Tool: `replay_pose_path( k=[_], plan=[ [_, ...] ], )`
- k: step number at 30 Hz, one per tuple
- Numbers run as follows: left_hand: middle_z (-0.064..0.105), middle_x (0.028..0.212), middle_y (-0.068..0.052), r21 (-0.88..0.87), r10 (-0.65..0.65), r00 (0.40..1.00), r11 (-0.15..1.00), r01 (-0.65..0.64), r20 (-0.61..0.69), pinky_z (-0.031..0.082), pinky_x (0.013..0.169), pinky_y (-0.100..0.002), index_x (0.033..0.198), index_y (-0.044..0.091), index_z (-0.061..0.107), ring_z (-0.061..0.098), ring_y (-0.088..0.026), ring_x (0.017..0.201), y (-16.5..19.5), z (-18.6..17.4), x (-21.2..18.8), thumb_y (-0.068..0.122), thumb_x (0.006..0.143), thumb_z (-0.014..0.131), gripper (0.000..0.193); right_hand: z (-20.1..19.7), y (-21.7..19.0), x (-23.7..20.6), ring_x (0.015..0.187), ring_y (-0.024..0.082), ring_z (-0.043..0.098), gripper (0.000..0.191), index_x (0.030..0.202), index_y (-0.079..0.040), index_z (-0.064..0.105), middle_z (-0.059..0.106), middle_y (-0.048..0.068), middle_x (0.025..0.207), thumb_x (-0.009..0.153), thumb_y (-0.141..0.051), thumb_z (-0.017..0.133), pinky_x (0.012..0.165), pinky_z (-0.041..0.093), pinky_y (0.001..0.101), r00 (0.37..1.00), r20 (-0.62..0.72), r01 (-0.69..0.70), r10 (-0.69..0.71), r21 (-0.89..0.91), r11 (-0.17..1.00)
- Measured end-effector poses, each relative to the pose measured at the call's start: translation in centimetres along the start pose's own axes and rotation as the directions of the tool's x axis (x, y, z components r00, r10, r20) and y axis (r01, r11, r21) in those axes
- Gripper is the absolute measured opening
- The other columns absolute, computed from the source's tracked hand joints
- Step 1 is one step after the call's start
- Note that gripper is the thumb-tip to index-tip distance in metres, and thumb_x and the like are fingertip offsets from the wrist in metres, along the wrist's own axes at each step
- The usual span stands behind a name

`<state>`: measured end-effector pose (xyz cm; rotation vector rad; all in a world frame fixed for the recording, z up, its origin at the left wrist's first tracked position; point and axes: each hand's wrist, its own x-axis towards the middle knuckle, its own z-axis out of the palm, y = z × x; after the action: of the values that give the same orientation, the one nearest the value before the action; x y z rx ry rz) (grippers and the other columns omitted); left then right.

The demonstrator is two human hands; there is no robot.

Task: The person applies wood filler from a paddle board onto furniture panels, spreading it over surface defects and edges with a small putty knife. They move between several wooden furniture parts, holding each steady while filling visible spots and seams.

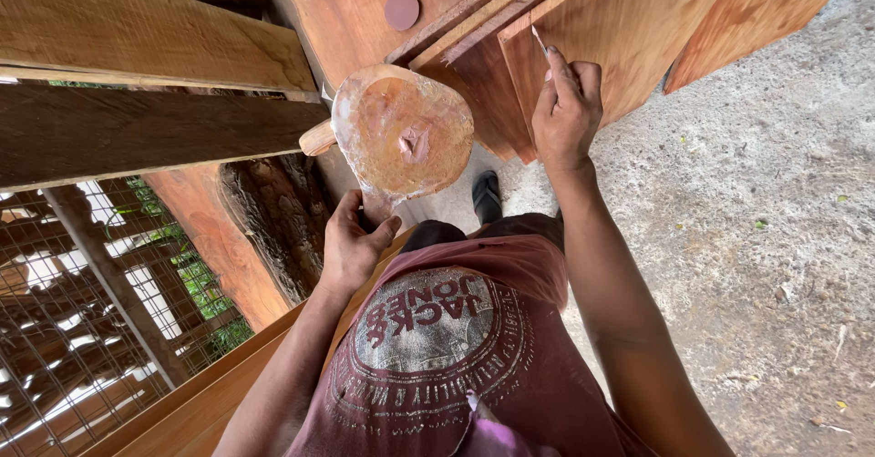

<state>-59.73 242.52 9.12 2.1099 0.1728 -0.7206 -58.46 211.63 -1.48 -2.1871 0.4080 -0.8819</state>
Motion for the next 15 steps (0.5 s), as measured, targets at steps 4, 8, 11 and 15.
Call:
replay_pose_path(
  k=[4,8,11,15],
  plan=[
    [0.067,0.086,-0.003,-0.081,0.101,0.995,0.992,-0.100,0.014,0.050,0.063,-0.024,0.116,-0.003,0.058,0.059,-0.006,0.071,0.03,-0.19,-0.17,0.005,0.087,0.076,0.035,0.28,-0.10,-0.03,0.091,0.026,0.066,0.032,0.131,-0.002,0.071,0.057,0.012,0.103,0.101,0.007,0.065,0.076,0.056,0.0373,0.999,-0.020,-0.026,0.026,0.030,0.999],
    [0.070,0.085,-0.004,-0.051,0.065,0.998,0.997,-0.064,0.009,0.054,0.062,-0.024,0.117,-0.002,0.058,0.063,-0.008,0.070,-0.02,-0.07,-0.20,0.007,0.087,0.075,0.036,0.24,-0.06,0.01,0.091,0.026,0.065,0.031,0.130,-0.002,0.071,0.057,0.012,0.103,0.100,0.007,0.066,0.075,0.055,0.0374,0.999,-0.036,-0.005,0.006,0.029,1.000],
    [0.067,0.082,-0.006,-0.067,0.046,0.999,0.997,-0.046,0.012,0.052,0.060,-0.025,0.118,-0.003,0.058,0.061,-0.009,0.067,0.00,-0.02,-0.25,0.007,0.088,0.075,0.036,0.15,-0.02,0.11,0.091,0.025,0.065,0.032,0.130,-0.002,0.071,0.057,0.012,0.103,0.100,0.007,0.066,0.075,0.055,0.0374,0.999,-0.044,0.012,-0.011,0.021,1.000],
    [0.067,0.081,-0.005,-0.055,0.069,0.998,0.996,-0.068,0.002,0.052,0.060,-0.025,0.117,-0.003,0.059,0.061,-0.008,0.067,0.08,-0.01,-0.27,0.006,0.087,0.075,0.036,0.26,-0.22,0.22,0.089,0.026,0.065,0.033,0.130,-0.002,0.071,0.056,0.013,0.102,0.100,0.007,0.066,0.073,0.054,0.0382,0.998,-0.065,-0.002,0.005,0.036,0.999]
  ],
)
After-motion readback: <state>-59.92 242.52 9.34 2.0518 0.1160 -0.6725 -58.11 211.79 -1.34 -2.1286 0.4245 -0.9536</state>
